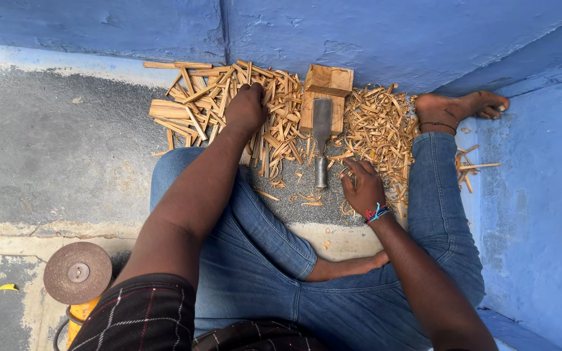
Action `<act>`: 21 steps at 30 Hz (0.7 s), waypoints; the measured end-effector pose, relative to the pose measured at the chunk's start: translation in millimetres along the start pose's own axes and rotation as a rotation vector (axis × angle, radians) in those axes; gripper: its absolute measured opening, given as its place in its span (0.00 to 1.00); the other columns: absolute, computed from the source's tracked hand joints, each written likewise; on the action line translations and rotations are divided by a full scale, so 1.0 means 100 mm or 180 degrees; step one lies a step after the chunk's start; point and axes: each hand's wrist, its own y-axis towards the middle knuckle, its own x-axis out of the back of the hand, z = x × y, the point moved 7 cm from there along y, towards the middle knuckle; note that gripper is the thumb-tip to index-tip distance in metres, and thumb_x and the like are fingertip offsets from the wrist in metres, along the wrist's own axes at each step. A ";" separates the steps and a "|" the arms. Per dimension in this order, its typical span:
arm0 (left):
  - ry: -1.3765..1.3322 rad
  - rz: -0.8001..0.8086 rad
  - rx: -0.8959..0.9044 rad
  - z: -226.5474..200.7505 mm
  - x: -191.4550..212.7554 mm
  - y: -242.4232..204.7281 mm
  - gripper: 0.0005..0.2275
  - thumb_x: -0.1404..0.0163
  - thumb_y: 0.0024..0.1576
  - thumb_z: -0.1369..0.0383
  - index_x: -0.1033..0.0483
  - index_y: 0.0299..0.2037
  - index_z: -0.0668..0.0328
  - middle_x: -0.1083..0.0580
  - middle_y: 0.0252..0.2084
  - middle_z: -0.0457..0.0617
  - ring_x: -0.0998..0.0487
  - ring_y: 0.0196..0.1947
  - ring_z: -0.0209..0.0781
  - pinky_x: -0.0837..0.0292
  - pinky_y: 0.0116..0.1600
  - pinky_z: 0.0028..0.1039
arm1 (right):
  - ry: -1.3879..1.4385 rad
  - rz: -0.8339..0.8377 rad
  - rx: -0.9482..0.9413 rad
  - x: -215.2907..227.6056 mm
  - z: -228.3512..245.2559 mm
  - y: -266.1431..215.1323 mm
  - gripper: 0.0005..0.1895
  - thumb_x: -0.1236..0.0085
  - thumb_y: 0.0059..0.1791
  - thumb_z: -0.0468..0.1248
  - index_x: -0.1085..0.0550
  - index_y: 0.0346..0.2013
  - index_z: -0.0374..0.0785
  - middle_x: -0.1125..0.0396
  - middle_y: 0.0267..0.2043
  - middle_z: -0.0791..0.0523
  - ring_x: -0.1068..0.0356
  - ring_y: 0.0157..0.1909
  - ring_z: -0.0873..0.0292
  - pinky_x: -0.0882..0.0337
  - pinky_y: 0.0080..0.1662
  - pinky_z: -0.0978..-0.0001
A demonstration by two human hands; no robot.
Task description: The person splits small pieces of wood into thinner strips using a blade and a wooden block.
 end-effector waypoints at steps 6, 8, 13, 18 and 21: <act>0.0038 -0.0010 0.0058 0.14 -0.14 0.04 0.12 0.47 0.57 0.69 0.26 0.51 0.56 0.26 0.53 0.58 0.23 0.52 0.61 0.26 0.54 0.47 | 0.0061 -0.0030 0.0004 0.01 -0.02 -0.03 0.22 0.39 0.48 0.34 0.26 0.58 0.34 0.30 0.47 0.45 0.26 0.47 0.45 0.26 0.49 0.55; 0.0016 -0.0100 0.0052 0.25 -0.32 0.09 0.12 0.50 0.59 0.69 0.25 0.52 0.56 0.27 0.53 0.60 0.24 0.52 0.63 0.27 0.54 0.48 | 0.0133 0.0020 -0.0102 0.00 -0.08 -0.10 0.22 0.39 0.49 0.35 0.26 0.58 0.35 0.30 0.47 0.44 0.25 0.46 0.46 0.25 0.48 0.55; -0.0296 -0.1027 -0.0062 0.53 -0.44 0.36 0.11 0.59 0.64 0.67 0.25 0.48 0.60 0.28 0.54 0.64 0.24 0.54 0.65 0.28 0.56 0.48 | -0.0221 -0.0304 0.0457 -0.03 -0.11 -0.04 0.18 0.37 0.50 0.37 0.24 0.53 0.35 0.28 0.48 0.44 0.28 0.49 0.39 0.27 0.51 0.51; -0.1182 -0.1606 0.0085 0.53 -0.33 0.24 0.13 0.57 0.59 0.70 0.27 0.52 0.63 0.30 0.56 0.69 0.25 0.52 0.67 0.29 0.56 0.48 | -0.0012 -0.0332 0.0200 -0.06 -0.42 -0.10 0.20 0.37 0.49 0.38 0.23 0.54 0.35 0.27 0.47 0.44 0.26 0.47 0.42 0.25 0.49 0.54; -0.1600 -0.1747 0.0155 0.43 -0.06 0.06 0.13 0.55 0.58 0.72 0.24 0.51 0.64 0.25 0.50 0.67 0.24 0.51 0.65 0.28 0.59 0.46 | -0.0161 -0.0275 0.0132 -0.07 -0.48 -0.07 0.22 0.35 0.48 0.38 0.22 0.56 0.37 0.25 0.45 0.45 0.24 0.45 0.46 0.24 0.50 0.56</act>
